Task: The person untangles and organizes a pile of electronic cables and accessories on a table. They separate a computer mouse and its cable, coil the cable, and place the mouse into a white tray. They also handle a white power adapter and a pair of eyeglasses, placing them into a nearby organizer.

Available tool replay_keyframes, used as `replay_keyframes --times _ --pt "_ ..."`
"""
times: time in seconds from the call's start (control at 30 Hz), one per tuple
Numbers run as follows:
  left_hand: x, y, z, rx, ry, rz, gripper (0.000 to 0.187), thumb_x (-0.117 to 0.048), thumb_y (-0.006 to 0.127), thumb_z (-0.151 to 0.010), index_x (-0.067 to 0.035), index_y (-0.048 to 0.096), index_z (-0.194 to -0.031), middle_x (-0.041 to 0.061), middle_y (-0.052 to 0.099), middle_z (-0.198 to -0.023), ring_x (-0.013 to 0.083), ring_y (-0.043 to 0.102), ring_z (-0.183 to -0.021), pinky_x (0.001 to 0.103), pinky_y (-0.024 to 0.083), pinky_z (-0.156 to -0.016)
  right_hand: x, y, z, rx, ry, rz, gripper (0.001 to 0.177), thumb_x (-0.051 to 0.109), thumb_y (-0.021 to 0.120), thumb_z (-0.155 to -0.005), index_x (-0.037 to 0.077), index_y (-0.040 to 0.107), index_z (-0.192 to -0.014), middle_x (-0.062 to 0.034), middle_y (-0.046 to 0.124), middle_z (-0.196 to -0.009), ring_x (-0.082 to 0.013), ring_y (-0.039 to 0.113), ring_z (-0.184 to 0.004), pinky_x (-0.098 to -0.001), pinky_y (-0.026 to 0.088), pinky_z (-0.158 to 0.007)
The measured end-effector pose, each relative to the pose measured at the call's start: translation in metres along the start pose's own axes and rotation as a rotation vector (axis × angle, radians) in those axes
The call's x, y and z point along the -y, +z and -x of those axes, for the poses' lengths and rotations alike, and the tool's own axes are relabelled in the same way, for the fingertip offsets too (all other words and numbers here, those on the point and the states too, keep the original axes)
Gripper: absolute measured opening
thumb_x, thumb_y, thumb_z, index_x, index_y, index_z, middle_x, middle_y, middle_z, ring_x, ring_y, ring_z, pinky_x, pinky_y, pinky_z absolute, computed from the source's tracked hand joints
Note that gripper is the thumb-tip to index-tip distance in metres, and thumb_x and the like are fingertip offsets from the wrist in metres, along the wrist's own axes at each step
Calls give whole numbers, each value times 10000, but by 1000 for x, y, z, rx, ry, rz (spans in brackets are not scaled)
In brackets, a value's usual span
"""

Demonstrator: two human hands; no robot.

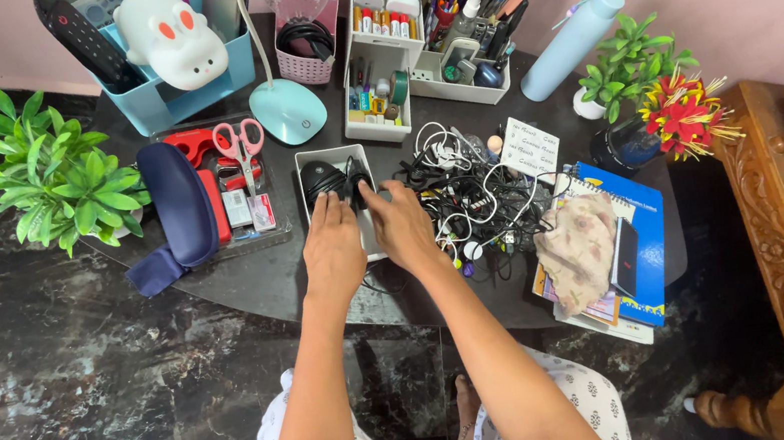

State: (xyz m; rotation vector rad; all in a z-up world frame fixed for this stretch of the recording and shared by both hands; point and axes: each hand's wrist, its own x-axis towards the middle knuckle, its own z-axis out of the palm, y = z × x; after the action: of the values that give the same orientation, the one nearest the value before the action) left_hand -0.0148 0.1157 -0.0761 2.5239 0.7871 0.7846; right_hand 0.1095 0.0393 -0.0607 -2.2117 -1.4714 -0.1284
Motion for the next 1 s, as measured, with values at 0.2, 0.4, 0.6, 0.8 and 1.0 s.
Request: replay_keyframes --times 0.2,0.4,0.6,0.8,1.0 --pt "-1 9 -3 78 -8 -62 490 16 584 -827 153 565 -1297 332 477 -1476 475 409 -1408 526 350 -1142 7 1 -10 37 27 39 444 59 661 -859 147 688 -1293 -172 650 -1186 -369 639 -1018 -458 557 -789" --pt "-5 13 -6 173 -16 -130 520 -23 587 -824 123 555 -1321 245 454 -1522 499 336 -1436 577 300 -1167 1 3 -25 122 69 49 379 73 634 -885 153 719 -1245 -144 649 -1051 -351 653 -980 -469 551 -768" --pt "-9 11 -9 193 -12 -169 621 -40 618 -804 134 502 -1388 241 421 -1534 496 280 -1453 603 274 -1155 -7 11 -23 100 10 15 386 84 629 -889 140 707 -1263 -185 645 -1043 -377 657 -928 -471 544 -761" --pt "-10 9 -9 206 -21 -165 584 -32 621 -787 123 534 -1343 252 429 -1534 484 289 -1465 593 269 -1158 -27 -13 -16 139 4 -391 427 24 602 -946 108 651 -1362 -183 700 -1122 -349 687 -922 -396 551 -807" --pt "-8 0 -9 89 -35 -62 535 50 618 -715 138 601 -1242 255 537 -1455 399 490 -1366 461 385 -1156 -33 -76 27 86 290 -576 353 -19 529 -985 71 694 -1283 -104 745 -1084 -165 741 -821 -281 598 -680"
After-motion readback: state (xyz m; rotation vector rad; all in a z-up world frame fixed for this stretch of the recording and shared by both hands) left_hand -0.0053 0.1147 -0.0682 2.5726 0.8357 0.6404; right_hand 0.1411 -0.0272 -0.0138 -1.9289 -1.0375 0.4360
